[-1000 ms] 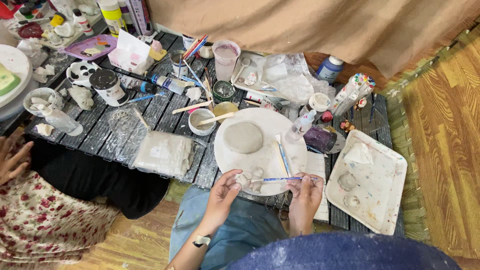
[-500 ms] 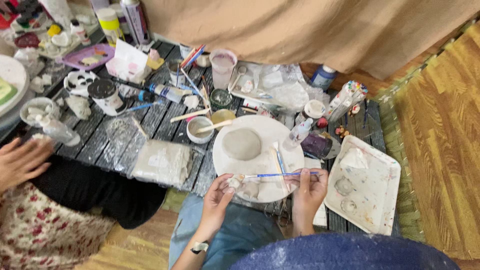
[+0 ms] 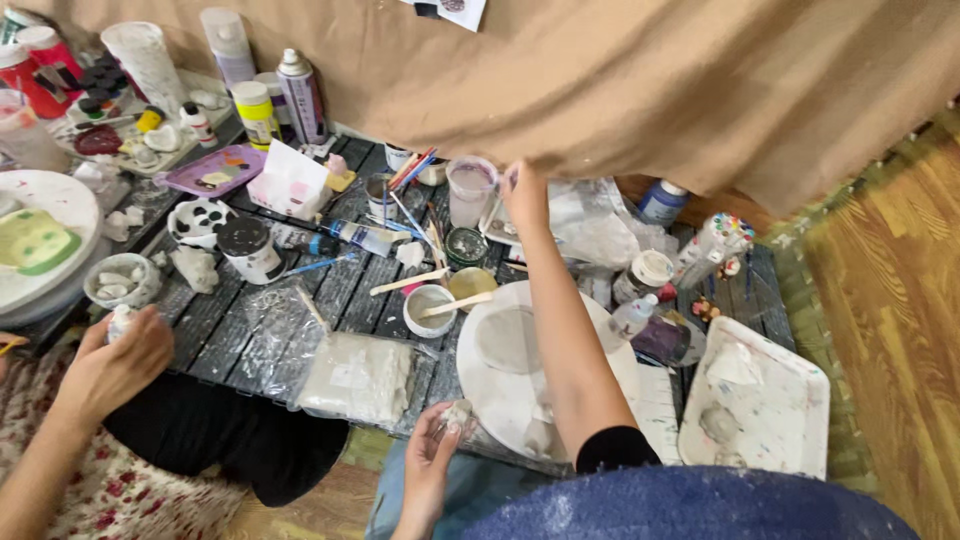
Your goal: The person paints a small clay figurine with a brush, then shapes a small piece of clay by hand and attaches it to the figurine. The workspace contains various craft supplies and other clay figures.
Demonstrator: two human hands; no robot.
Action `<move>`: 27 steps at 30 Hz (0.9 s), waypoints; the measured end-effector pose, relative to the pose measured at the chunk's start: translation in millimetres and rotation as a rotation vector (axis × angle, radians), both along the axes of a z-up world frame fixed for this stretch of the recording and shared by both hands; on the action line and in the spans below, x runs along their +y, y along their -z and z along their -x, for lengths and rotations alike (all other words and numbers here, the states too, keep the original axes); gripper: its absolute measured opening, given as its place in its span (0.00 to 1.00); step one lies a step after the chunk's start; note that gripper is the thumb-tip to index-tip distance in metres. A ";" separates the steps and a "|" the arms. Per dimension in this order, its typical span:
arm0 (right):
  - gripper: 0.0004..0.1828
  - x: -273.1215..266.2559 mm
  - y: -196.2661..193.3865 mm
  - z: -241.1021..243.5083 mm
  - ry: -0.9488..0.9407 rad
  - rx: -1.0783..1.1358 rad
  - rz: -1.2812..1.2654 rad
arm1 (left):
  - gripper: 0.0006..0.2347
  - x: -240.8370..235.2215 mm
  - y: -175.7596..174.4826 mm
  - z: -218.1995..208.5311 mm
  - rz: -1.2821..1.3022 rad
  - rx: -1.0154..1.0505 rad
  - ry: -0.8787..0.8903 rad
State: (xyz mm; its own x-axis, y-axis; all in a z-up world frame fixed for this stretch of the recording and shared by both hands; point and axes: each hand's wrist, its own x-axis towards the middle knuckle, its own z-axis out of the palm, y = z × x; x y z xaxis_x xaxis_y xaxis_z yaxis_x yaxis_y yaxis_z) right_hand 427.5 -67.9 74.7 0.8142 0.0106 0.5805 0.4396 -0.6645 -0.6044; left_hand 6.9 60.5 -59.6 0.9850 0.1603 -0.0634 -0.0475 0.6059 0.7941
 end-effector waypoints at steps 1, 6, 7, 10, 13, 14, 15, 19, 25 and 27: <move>0.11 1.4 13.4 -10.9 -0.006 0.106 0.053 | 0.16 3.6 1.8 0.3 -0.012 0.006 -0.014; 0.32 7.6 43.9 -30.2 -0.004 0.156 0.098 | 0.16 15.9 -0.4 -8.1 -0.020 0.012 -0.046; 0.34 6.9 44.0 -29.7 0.018 0.184 0.092 | 0.16 15.2 -2.7 -9.8 -0.034 0.024 -0.055; 0.28 -0.3 42.1 -32.2 0.049 0.266 0.098 | 0.15 14.5 -12.3 -16.6 -0.063 0.032 -0.058; 0.25 -5.5 40.4 -30.5 0.052 0.358 0.187 | 0.15 12.5 -20.2 -18.4 -0.055 0.018 -0.033; 0.26 -6.8 41.3 -25.6 0.067 0.353 0.164 | 0.14 11.4 -21.3 -17.4 -0.055 0.035 -0.028; 0.27 -6.6 38.6 -23.0 0.084 0.341 0.142 | 0.14 10.1 -22.1 -18.8 -0.055 0.045 -0.023; 0.24 -3.8 25.8 -2.1 0.080 0.187 0.127 | 0.14 3.3 -20.7 -19.0 -0.075 0.051 -0.026; 0.13 -8.0 37.8 11.8 -0.055 0.500 0.567 | 0.14 2.3 -13.0 -20.5 -0.066 0.017 -0.087; 0.26 1.5 60.4 13.6 -0.199 0.523 0.817 | 0.15 7.3 -11.2 -21.5 -0.048 0.020 -0.092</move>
State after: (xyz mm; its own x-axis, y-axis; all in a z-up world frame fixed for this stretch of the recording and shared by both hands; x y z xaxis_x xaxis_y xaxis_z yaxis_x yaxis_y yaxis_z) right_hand 413.9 -66.3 14.4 0.9058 0.4120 -0.0986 0.3968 -0.9067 -0.1429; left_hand 28.4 67.8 -48.4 0.9647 0.2531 -0.0731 -0.0848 0.5610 0.8234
